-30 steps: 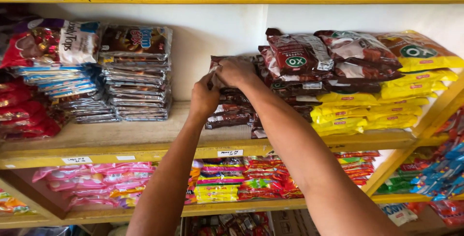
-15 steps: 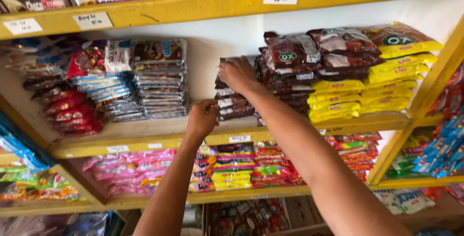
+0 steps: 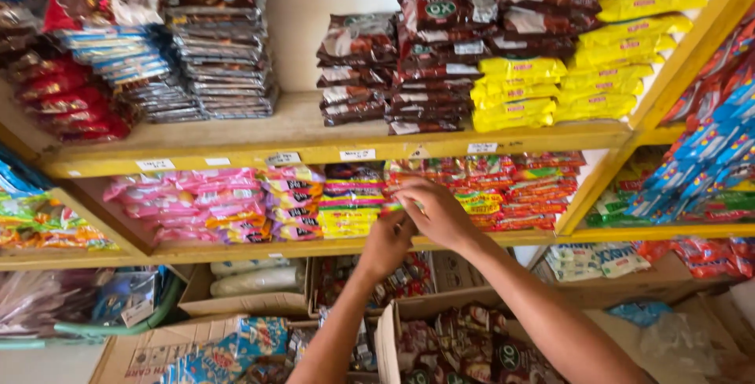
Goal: The recorder is taking snack packages from a cardboard box on the floor and arranging them neatly on store shelves.
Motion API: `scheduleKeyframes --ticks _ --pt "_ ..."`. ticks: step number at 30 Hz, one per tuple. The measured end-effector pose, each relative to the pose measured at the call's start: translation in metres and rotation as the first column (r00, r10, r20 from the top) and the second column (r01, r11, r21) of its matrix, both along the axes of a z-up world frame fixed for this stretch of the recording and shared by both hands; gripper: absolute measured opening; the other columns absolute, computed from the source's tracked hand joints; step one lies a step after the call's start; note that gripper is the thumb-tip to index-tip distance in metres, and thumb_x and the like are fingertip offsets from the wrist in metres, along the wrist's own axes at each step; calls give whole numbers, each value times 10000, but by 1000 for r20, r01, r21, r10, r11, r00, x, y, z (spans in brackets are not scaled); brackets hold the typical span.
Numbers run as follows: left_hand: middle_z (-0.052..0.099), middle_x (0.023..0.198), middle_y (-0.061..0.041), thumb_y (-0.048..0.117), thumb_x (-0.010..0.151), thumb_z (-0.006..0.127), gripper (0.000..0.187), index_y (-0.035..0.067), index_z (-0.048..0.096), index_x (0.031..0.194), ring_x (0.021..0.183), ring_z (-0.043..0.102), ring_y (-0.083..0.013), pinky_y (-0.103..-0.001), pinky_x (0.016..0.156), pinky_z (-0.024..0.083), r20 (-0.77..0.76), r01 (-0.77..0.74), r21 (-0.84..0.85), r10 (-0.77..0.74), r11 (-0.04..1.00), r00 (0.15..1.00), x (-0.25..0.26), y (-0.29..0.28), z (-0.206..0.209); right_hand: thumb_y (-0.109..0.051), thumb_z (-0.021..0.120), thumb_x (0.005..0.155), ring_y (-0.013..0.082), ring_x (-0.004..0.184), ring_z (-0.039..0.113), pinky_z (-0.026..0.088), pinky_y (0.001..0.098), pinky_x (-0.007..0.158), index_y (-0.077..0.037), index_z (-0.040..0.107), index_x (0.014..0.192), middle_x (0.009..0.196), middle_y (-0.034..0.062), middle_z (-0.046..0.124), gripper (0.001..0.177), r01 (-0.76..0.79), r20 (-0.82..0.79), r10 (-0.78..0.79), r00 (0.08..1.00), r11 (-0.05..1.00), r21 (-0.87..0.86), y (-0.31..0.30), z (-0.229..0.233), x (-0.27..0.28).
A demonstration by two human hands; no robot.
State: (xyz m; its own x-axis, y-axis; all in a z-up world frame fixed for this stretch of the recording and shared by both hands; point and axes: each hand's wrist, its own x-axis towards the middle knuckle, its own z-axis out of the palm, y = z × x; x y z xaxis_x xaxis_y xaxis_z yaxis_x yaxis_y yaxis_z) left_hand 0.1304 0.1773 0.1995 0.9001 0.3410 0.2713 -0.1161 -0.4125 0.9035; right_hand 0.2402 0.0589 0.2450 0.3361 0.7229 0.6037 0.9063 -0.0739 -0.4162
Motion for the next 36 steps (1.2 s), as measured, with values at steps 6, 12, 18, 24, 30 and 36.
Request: scheduleKeyframes --ticks 6,12,18,24,30,36 --pt "735 842 -140 180 1000 620 245 7 724 1138 675 666 -157 -383 633 538 -35 10 -32 -11 999 999 -24 -79 -142 -274 584 1022 279 1160 674 551 420 967 -31 723 1151 1233 140 696 308 69 -340 -119 933 985 -155 -102 -131 -25" --pt "748 840 -168 197 993 607 266 35 723 1169 713 683 -225 -399 663 539 -375 23 -280 -131 960 918 -49 -149 -236 -349 584 1011 265 1110 702 579 425 923 -115 688 1256 1204 118 718 354 128 -607 -401 686 888 -442 -174 -255 -48" --pt "766 925 -186 153 922 632 271 42 748 1141 796 747 -249 -380 728 573 -411 -31 -173 -43 984 911 -82 -194 -349 -338 560 1037 295 1100 689 563 438 905 -112 653 1313 1229 131 707 370 61 -643 -506 575 810 -583 -222 -329 -101" --pt "753 945 -218 158 966 634 205 27 752 1070 876 733 -348 -417 784 559 -461 45 -57 -66 997 885 -119 -213 -394 -285 608 1016 344 1052 675 542 450 873 -134 558 1464 1254 198 708 476 -221 -631 -524 572 642 -734 -242 -326 -140" --pt "758 1010 -214 193 955 622 238 48 716 1120 957 741 -372 -447 872 565 -445 61 -190 -142 980 885 -130 -216 -375 -200 569 1008 280 1136 668 512 429 969 -84 598 1421 1427 142 636 429 -54 -692 -564 451 756 -652 -251 -376 -102" --pt "724 1105 -216 274 971 627 299 114 710 1210 1039 690 -404 -479 917 531 -729 214 -39 -174 976 662 -126 -217 -279 -176 782 855 388 1333 515 383 483 1173 -20 592 1364 1393 211 616 564 614 -264 -839 475 532 -583 -270 -383 -60"
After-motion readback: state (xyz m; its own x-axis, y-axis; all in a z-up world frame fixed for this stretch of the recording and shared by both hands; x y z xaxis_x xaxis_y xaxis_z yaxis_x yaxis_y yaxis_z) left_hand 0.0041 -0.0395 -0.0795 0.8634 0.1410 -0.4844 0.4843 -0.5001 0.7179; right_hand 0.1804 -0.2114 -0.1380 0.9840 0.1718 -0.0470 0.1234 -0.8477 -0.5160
